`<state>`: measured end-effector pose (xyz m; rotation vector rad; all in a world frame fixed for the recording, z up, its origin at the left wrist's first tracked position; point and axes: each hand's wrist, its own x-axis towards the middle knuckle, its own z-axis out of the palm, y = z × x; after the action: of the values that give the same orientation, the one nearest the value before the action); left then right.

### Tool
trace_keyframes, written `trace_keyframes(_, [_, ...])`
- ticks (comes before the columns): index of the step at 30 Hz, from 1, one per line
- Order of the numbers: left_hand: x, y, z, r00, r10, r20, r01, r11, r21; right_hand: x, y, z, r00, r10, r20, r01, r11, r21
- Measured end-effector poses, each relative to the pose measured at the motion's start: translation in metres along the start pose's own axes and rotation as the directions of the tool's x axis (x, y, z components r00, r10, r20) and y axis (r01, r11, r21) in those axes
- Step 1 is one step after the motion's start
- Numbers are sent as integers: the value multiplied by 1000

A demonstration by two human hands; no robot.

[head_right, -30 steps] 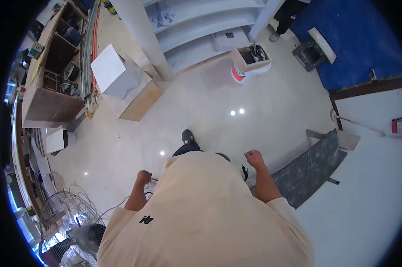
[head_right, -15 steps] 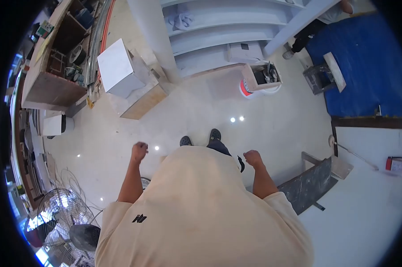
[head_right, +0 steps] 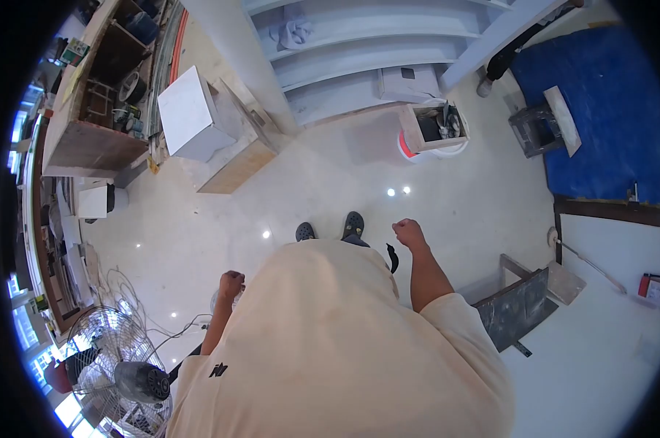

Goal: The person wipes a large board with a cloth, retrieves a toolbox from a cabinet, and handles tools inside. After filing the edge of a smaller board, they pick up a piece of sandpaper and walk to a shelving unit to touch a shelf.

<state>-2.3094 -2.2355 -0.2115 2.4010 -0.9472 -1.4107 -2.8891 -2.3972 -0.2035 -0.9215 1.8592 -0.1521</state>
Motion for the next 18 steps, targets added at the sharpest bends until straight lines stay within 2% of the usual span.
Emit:
trace_keyframes(1, [3, 15, 2, 999, 35, -20, -35, 999, -29, -1, 1, 1, 1000, 9, 0, -9, 1000, -18])
trace_keyframes(4, [5, 56, -5, 996, 75, -37, -78, 994, -81, 16, 28, 3, 984, -179, 13, 177, 953, -245])
trace_keyframes(6, [3, 82, -3, 992, 123, -9, -124, 992, -31, 8, 27, -8, 976, -208, 71, 219, 894, -391])
trace_keyframes(7, [-14, 113, -8, 982, 187, 26, -188, 981, 39, 4, 27, -13, 981, -195, 27, 190, 906, -378])
trace_keyframes(9, [-29, 136, -10, 980, 178, 83, -189, 972, 141, 3, 39, -17, 979, -190, -75, 161, 943, -292])
trace_keyframes(10, [-20, 117, -10, 961, 256, 108, -271, 948, 165, 3, 48, -19, 971, -198, -132, 165, 961, -223])
trace_keyframes(13, [45, 30, -18, 963, 234, 135, -262, 932, 252, 1, 67, -19, 966, -135, -222, 122, 990, -71])
trace_keyframes(14, [41, 29, -20, 963, 254, 86, -267, 937, 225, 2, 76, -16, 966, -136, -221, 108, 985, -133])
trace_keyframes(15, [38, 30, -29, 966, 221, 134, -250, 933, 260, 1, 85, -16, 969, -198, -149, 156, 954, -257])
trace_keyframes(16, [17, 61, -37, 967, 190, 172, -234, 929, 288, -3, 88, -16, 962, -263, -70, 218, 900, -378])
trace_keyframes(18, [-10, 106, -39, 982, 135, 134, -172, 931, 322, -1, 108, -4, 927, -344, 147, 355, 687, -634])
